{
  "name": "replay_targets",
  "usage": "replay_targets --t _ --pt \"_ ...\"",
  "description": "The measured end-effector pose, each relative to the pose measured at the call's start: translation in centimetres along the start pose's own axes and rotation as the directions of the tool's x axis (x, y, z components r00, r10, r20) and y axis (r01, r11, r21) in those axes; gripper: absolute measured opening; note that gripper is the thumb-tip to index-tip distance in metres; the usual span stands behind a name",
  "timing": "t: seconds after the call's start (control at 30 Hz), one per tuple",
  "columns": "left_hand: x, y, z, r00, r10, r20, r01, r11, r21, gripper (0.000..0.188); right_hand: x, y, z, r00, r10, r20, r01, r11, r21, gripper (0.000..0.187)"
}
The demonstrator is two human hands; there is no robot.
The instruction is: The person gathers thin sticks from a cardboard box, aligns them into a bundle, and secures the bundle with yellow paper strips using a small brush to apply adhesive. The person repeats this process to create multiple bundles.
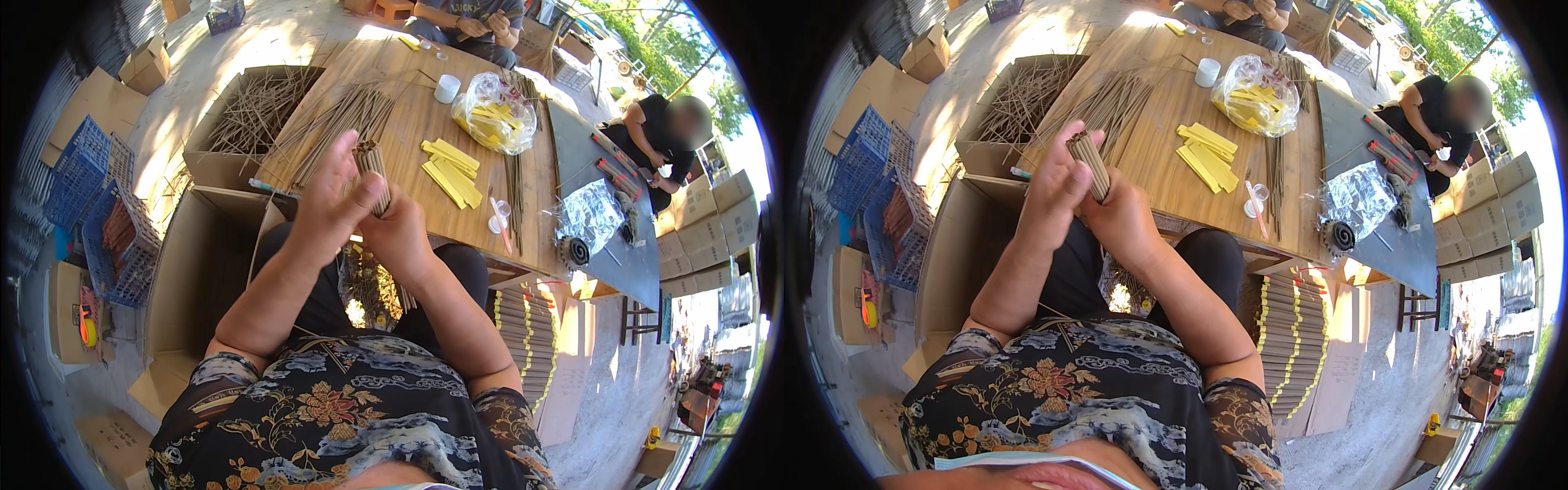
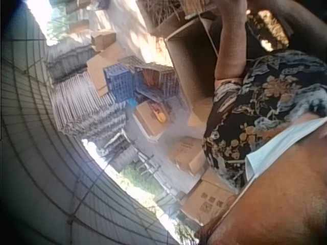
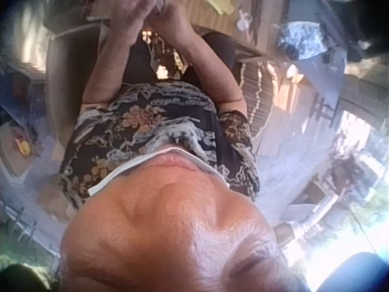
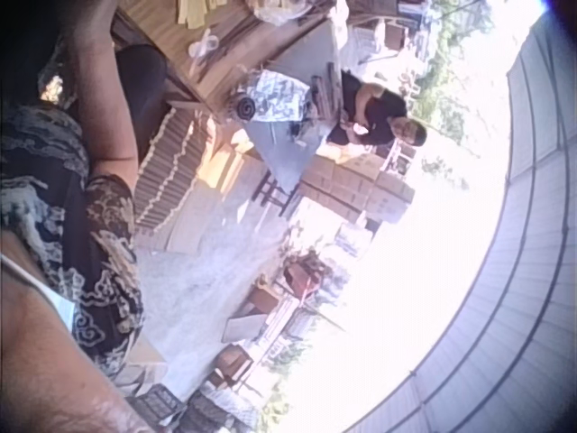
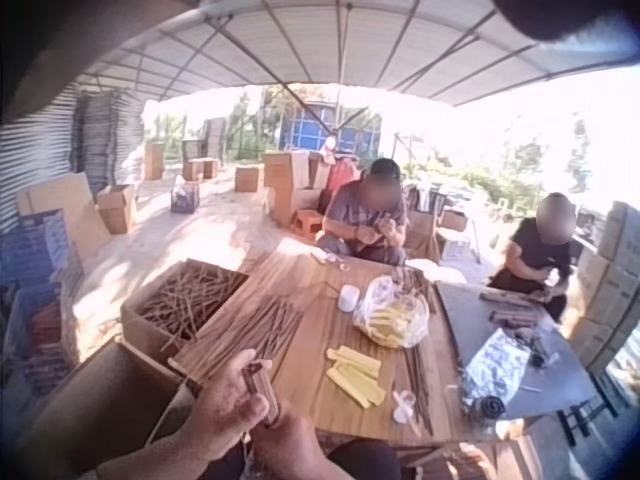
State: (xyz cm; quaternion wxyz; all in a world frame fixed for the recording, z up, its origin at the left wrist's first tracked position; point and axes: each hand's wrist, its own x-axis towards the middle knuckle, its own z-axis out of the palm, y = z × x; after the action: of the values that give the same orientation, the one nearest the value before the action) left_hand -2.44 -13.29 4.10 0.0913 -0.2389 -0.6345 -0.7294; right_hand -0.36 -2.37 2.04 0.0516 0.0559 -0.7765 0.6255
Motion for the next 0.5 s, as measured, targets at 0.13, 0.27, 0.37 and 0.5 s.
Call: replay_targets --t 0.13,0.27,0.37,0.5 --pt "-0.9 -0.4 1.8 0.992 -0.121 -0.019 0.123 0.975 0.185 0.066 -0.1 0.7 0.1 0.937 -0.349 0.007 0.345 0.923 -0.171 0.019" --pt "-0.1 -0.7 2.8 0.986 -0.084 -0.147 0.1 0.989 0.109 0.046 -0.3 0.7 0.1 0.925 -0.376 -0.057 0.344 0.891 -0.297 0.02" --pt "0.3 0.0 3.6 0.971 -0.144 -0.192 0.141 0.99 -0.032 0.035 -0.3 0.7 0.0 0.923 -0.378 -0.073 0.339 0.888 -0.311 0.023" --pt "0.2 0.3 3.9 0.979 -0.115 -0.168 0.09 0.985 -0.147 0.029 -0.1 2.5 0.1 0.943 -0.331 -0.036 0.307 0.907 -0.29 0.031"
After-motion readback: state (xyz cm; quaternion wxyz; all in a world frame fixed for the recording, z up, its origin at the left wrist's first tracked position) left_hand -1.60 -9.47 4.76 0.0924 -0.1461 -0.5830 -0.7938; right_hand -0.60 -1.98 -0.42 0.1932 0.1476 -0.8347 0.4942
